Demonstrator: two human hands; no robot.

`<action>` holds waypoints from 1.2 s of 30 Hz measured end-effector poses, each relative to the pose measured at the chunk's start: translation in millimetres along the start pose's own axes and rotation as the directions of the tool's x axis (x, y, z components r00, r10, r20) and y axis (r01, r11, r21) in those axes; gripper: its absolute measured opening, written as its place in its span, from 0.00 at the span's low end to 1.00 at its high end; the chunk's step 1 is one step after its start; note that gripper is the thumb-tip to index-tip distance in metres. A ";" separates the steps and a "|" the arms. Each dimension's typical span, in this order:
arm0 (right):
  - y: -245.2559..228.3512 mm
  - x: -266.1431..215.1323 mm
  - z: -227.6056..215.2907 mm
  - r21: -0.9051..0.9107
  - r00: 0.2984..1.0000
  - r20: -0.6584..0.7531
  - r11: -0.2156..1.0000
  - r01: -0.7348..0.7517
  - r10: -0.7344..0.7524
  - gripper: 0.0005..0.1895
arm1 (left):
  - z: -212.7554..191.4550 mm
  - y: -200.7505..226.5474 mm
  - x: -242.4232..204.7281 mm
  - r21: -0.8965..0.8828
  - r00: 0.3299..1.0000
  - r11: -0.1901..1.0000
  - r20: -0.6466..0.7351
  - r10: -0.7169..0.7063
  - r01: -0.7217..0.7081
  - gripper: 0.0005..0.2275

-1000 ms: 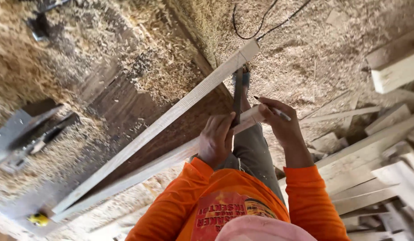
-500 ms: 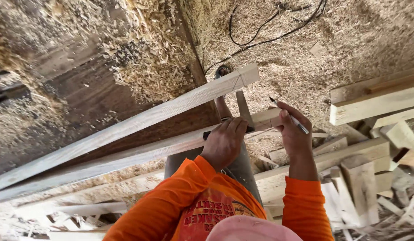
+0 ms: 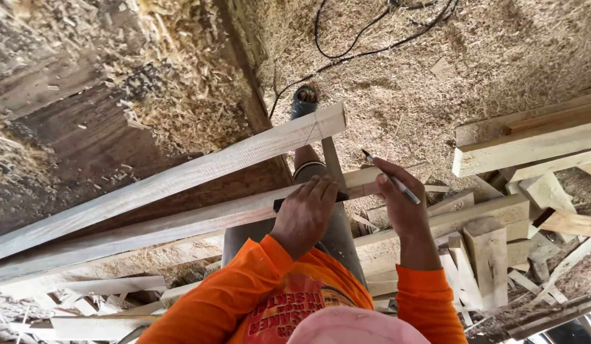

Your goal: The recorder measures and marks wooden planks using a try square, tape measure, and a pen on a workbench.

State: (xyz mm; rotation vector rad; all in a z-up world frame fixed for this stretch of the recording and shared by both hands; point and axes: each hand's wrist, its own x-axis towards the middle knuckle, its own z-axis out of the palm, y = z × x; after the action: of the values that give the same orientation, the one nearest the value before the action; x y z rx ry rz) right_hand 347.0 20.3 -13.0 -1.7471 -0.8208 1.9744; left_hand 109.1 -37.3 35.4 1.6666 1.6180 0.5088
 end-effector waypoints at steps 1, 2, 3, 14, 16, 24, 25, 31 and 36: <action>9.5 0.3 -6.7 -0.073 0.999 -0.032 0.997 -0.040 0.038 0.25 | 0.7 -0.3 -0.6 0.021 1.000 1.000 0.013 0.002 -0.002 0.13; 19.8 0.2 -12.4 -0.145 0.995 -0.064 0.986 -0.083 0.074 0.26 | 1.0 -1.1 -2.5 0.044 1.000 0.999 0.026 0.002 -0.003 0.13; 17.5 -0.9 -10.9 -0.146 0.995 -0.065 0.985 -0.089 0.081 0.26 | 1.6 -1.8 -4.1 0.040 1.000 0.999 0.030 -0.002 0.001 0.13; -9.0 1.1 3.8 -0.008 0.998 0.029 0.998 -0.057 0.057 0.26 | 1.5 -4.0 -5.9 0.038 0.998 0.999 0.059 -0.010 0.007 0.16; -14.5 1.7 6.9 -0.018 0.998 0.036 0.999 -0.046 0.047 0.26 | 3.2 -4.6 -6.3 0.048 0.998 0.999 0.058 -0.011 0.008 0.16; -23.4 3.1 11.5 -0.049 0.998 0.053 0.999 -0.019 0.022 0.25 | 1.7 -3.7 -2.2 0.067 0.998 0.998 0.054 -0.009 0.005 0.16; -23.0 3.1 11.5 -0.038 0.998 0.051 0.999 -0.033 0.035 0.25 | 1.2 -3.5 -1.6 0.061 0.999 0.998 0.053 -0.008 0.005 0.16; -14.2 2.7 5.6 -0.052 0.998 0.023 0.997 -0.057 0.058 0.26 | 0.0 -2.3 -0.3 0.058 0.998 0.998 0.064 -0.004 0.000 0.16; -26.4 2.1 14.0 -0.049 0.998 0.045 0.998 -0.042 0.044 0.26 | 1.1 -2.9 0.0 0.078 0.998 0.997 0.059 0.006 -0.011 0.16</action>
State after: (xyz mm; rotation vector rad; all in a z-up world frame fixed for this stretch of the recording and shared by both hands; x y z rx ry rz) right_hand 330.4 39.3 3.2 -1.7666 -0.8594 2.0460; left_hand 108.0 -37.8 32.6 1.7302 1.6072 0.4022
